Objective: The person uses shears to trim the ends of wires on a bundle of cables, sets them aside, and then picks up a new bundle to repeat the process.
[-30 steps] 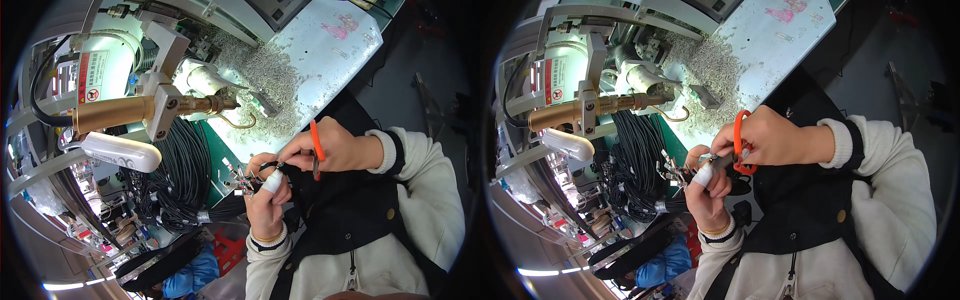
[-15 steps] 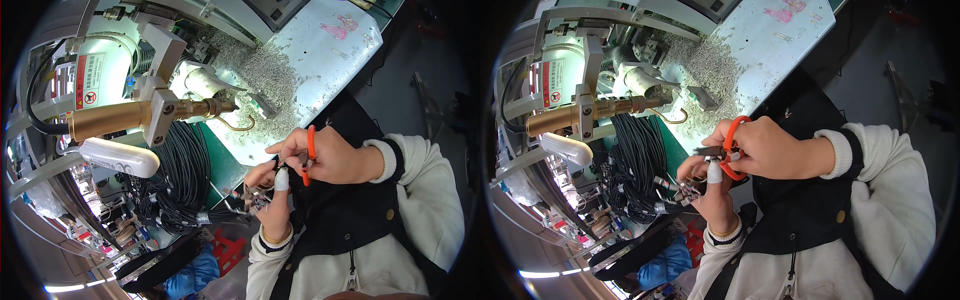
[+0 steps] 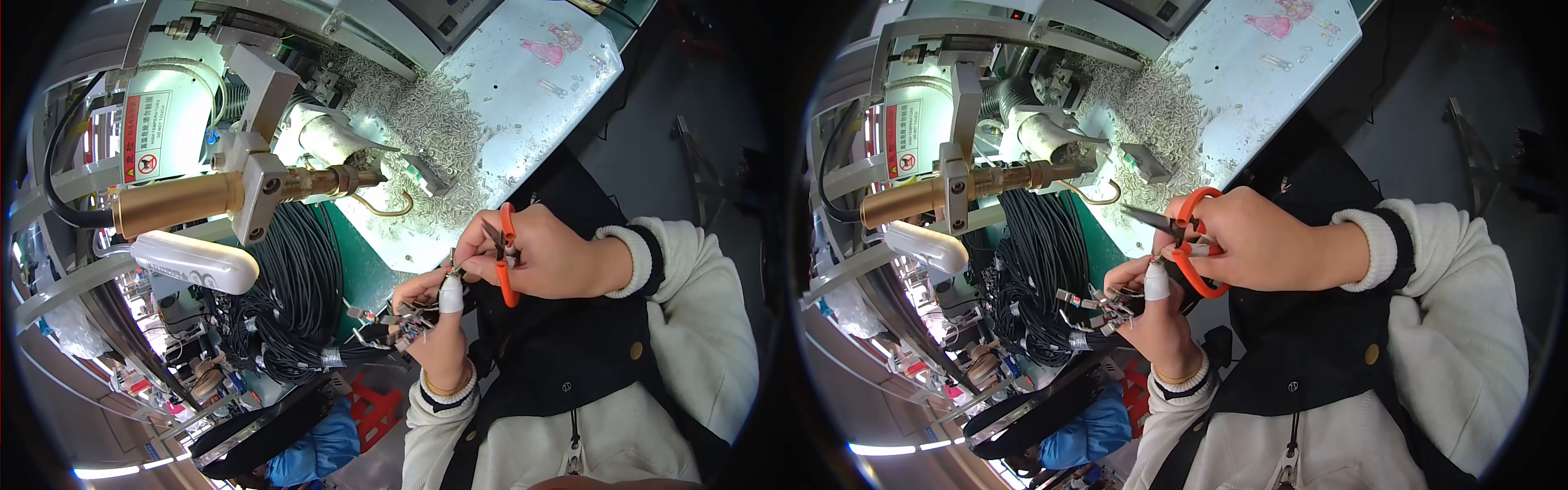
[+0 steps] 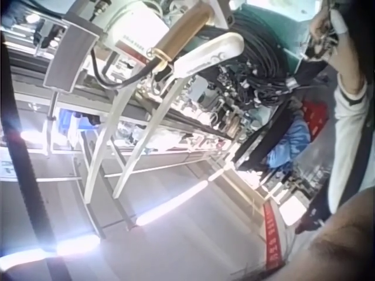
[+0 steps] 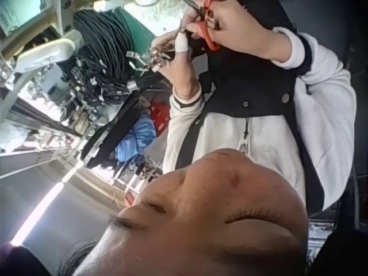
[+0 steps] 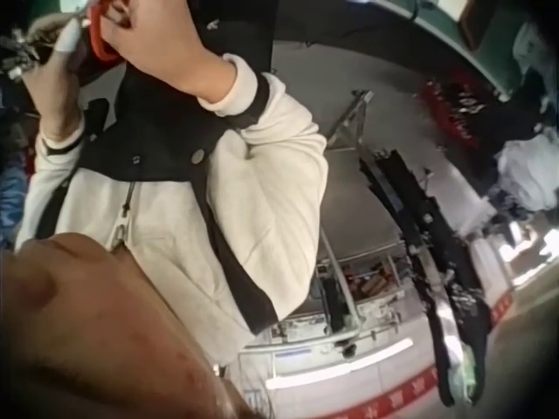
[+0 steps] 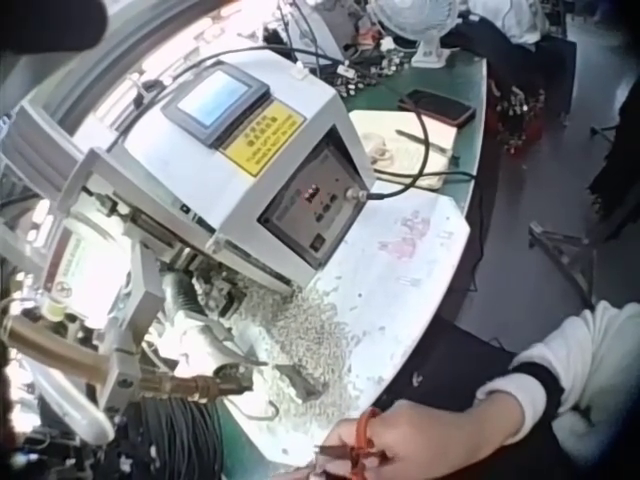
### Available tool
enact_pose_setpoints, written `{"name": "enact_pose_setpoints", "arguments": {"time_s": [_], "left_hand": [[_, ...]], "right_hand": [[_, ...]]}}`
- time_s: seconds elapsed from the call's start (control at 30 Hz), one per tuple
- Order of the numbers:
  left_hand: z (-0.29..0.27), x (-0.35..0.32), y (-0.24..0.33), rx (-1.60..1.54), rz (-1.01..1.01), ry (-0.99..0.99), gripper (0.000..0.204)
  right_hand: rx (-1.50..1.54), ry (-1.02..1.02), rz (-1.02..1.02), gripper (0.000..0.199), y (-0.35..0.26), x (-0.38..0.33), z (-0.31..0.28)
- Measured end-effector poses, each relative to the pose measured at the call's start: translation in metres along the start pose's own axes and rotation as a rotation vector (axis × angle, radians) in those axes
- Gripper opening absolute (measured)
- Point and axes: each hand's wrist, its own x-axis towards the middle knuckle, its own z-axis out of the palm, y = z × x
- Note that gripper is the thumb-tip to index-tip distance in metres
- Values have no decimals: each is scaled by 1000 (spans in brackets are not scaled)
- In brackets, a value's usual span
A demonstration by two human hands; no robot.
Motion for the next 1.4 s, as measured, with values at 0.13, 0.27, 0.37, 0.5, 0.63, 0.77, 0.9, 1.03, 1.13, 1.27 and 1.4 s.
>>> {"name": "enact_pose_setpoints", "arguments": {"time_s": [0.13,0.27,0.37,0.5,0.63,0.77,0.9,1.03,1.13,1.27,1.4], "left_hand": [[0,3,4,-239,-112,-30,16],[6,4,3,-252,-98,-41,12],[8,6,6,-234,-97,-36,12],[6,17,10,-309,-207,-60,15],[1,49,3,-438,-399,-158,12],[4,81,-6,-564,-494,-247,11],[9,92,-7,-516,-472,-270,13],[9,95,-5,-450,-468,-260,15],[6,100,-5,-428,-463,-274,16],[4,102,-5,-431,-477,-299,17],[3,101,-7,-439,-454,-309,18]], "right_hand": [[-282,-58,-40,19,-1,1,-10],[-594,-138,-4,27,2,0,-8],[-611,-113,-10,31,8,-1,0],[-548,-138,69,28,16,0,5],[-358,-75,87,26,26,4,2],[-7,152,109,23,9,26,-9],[-44,176,220,24,-4,56,-23],[-190,48,207,24,6,78,-26],[-9,3,347,22,0,81,-27],[-117,51,247,21,8,82,-24],[-123,53,239,20,9,81,-22]]}}
